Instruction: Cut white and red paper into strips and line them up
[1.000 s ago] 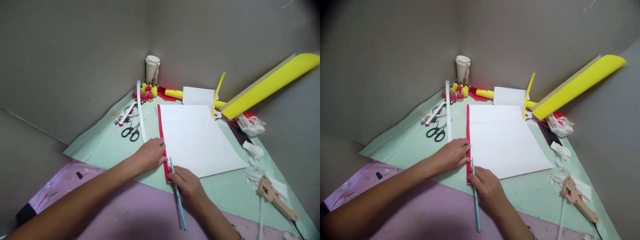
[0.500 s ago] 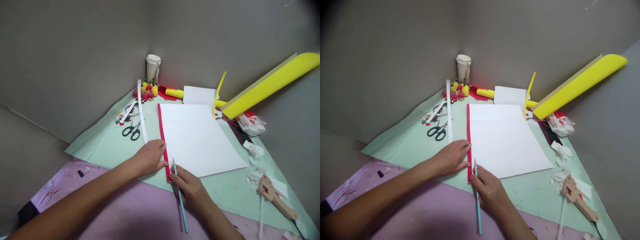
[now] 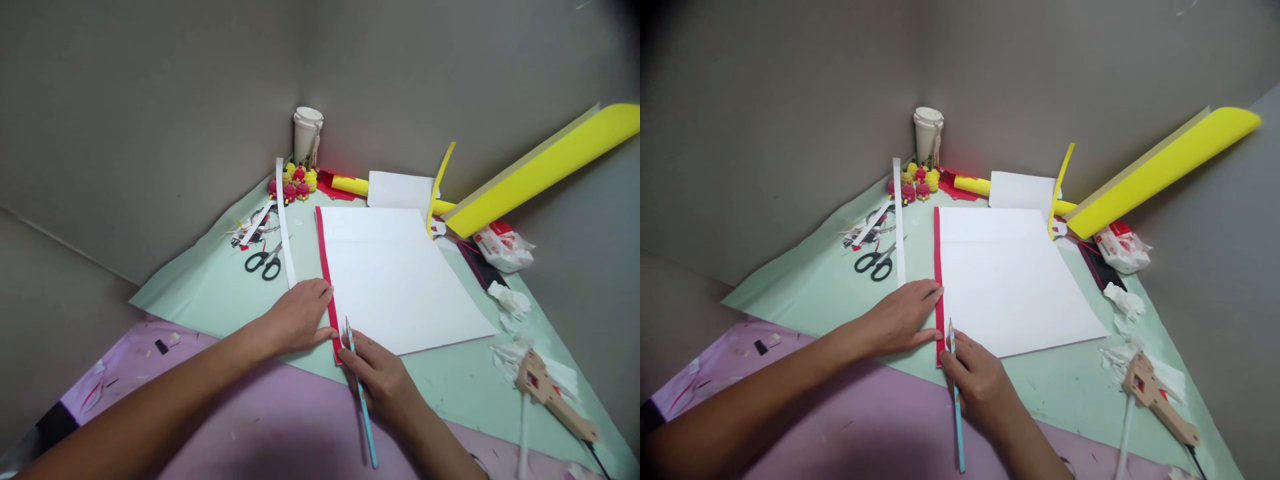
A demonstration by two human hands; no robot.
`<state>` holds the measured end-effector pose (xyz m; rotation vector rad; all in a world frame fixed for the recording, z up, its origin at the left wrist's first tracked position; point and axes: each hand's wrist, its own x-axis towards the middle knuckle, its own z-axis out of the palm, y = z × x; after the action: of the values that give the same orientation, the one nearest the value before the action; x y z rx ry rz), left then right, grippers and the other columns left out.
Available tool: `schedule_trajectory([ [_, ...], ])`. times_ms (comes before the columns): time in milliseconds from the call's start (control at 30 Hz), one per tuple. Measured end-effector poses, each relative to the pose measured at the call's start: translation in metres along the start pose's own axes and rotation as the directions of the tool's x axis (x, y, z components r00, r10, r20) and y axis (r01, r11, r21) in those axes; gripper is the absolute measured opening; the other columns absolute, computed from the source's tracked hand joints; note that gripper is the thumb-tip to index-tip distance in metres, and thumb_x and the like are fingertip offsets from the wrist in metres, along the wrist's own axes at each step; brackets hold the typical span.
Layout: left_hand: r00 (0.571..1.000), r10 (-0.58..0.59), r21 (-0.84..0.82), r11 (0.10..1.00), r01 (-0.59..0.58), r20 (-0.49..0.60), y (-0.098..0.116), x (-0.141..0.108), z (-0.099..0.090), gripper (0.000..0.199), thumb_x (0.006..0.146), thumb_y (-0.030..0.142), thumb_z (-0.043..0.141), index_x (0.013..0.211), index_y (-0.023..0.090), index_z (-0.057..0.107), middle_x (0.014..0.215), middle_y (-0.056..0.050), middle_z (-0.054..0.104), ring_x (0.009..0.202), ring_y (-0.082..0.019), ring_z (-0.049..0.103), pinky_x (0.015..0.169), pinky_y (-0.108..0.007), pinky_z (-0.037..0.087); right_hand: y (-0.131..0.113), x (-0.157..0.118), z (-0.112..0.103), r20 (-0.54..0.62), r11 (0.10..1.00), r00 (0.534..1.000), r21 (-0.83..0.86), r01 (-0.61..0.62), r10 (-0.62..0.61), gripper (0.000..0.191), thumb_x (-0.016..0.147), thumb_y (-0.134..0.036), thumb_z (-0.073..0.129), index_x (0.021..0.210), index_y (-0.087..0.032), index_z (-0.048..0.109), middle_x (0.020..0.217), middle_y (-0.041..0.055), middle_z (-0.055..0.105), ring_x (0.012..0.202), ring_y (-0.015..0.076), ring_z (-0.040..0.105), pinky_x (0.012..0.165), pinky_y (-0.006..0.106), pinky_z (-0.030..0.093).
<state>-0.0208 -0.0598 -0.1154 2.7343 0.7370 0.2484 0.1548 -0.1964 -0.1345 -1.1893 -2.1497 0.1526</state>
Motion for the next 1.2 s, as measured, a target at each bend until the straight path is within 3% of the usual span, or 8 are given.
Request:
schedule_trajectory([
  [333, 1.000, -0.015, 0.026, 1.000, 0.015, 0.004, 0.003, 0.000, 0.000, 0.072, 0.077, 0.057, 0.067, 0.128, 0.010, 0.048, 0.131, -0.020, 0.053, 0.123, -0.035, 0.048, 0.103, -0.044, 0.038, 0.002, -0.003, 0.000, 0.013, 0.999, 0.999, -0.031, 0.031, -0.031, 0.041, 0.088, -0.002, 0.051, 0.126, -0.016, 0.056, 0.114, 0.0178, 0.069, 0.124, 0.0282, 0.056, 0.097, 0.045, 0.054],
  [667, 1.000, -0.007, 0.020, 1.000, 0.008, -0.006, 0.000, 0.000, 0.005, 0.073, 0.077, 0.060, 0.065, 0.130, 0.014, 0.045, 0.133, -0.020, 0.051, 0.125, -0.036, 0.047, 0.103, -0.047, 0.037, 0.002, -0.007, 0.001, 0.060, 0.999, 0.998, -0.049, 0.005, -0.002, 0.044, 0.088, -0.002, 0.049, 0.128, -0.019, 0.053, 0.123, 0.0152, 0.065, 0.125, 0.0288, 0.055, 0.102, 0.047, 0.051],
  [833, 1.000, -0.022, 0.028, 0.999, 0.022, 0.015, 0.001, -0.001, 0.005, 0.075, 0.078, 0.060, 0.065, 0.129, 0.010, 0.047, 0.133, -0.021, 0.051, 0.125, -0.036, 0.047, 0.103, -0.045, 0.037, 0.000, -0.007, -0.004, 0.054, 1.000, 0.998, -0.007, -0.021, 0.022, 0.038, 0.089, -0.009, 0.056, 0.126, -0.017, 0.056, 0.121, 0.0144, 0.066, 0.122, 0.0271, 0.057, 0.102, 0.042, 0.051],
  [1000, 1.000, -0.023, 0.026, 0.999, 0.023, 0.010, -0.001, -0.002, 0.007, 0.076, 0.078, 0.063, 0.062, 0.132, 0.012, 0.045, 0.135, -0.020, 0.050, 0.126, -0.036, 0.046, 0.103, -0.045, 0.037, -0.001, 0.004, -0.022, -0.061, 0.975, 0.977, 0.100, -0.197, 0.204, 0.034, 0.097, -0.020, 0.040, 0.125, -0.019, 0.059, 0.108, 0.0117, 0.068, 0.095, 0.0223, 0.066, 0.077, 0.035, 0.058],
  [1100, 1.000, -0.016, 0.022, 1.000, 0.016, 0.001, -0.001, -0.002, 0.008, 0.075, 0.079, 0.064, 0.061, 0.131, 0.012, 0.045, 0.134, -0.019, 0.051, 0.125, -0.036, 0.046, 0.103, -0.045, 0.037, 0.000, 0.024, -0.029, -0.109, 0.909, 0.909, 0.166, -0.381, 0.401, 0.036, 0.099, -0.025, 0.034, 0.117, -0.021, 0.065, 0.099, 0.0086, 0.068, 0.086, 0.0202, 0.066, 0.073, 0.034, 0.056],
  [1200, 1.000, -0.018, 0.018, 1.000, 0.018, 0.000, 0.000, -0.002, 0.006, 0.074, 0.079, 0.062, 0.062, 0.130, 0.012, 0.046, 0.133, -0.020, 0.051, 0.125, -0.035, 0.047, 0.103, -0.044, 0.037, 0.003, 0.046, -0.024, -0.128, 0.836, 0.835, 0.221, -0.502, 0.535, 0.025, 0.095, -0.028, 0.048, 0.105, -0.022, 0.070, 0.093, 0.0059, 0.070, 0.082, 0.0194, 0.066, 0.072, 0.031, 0.054],
])
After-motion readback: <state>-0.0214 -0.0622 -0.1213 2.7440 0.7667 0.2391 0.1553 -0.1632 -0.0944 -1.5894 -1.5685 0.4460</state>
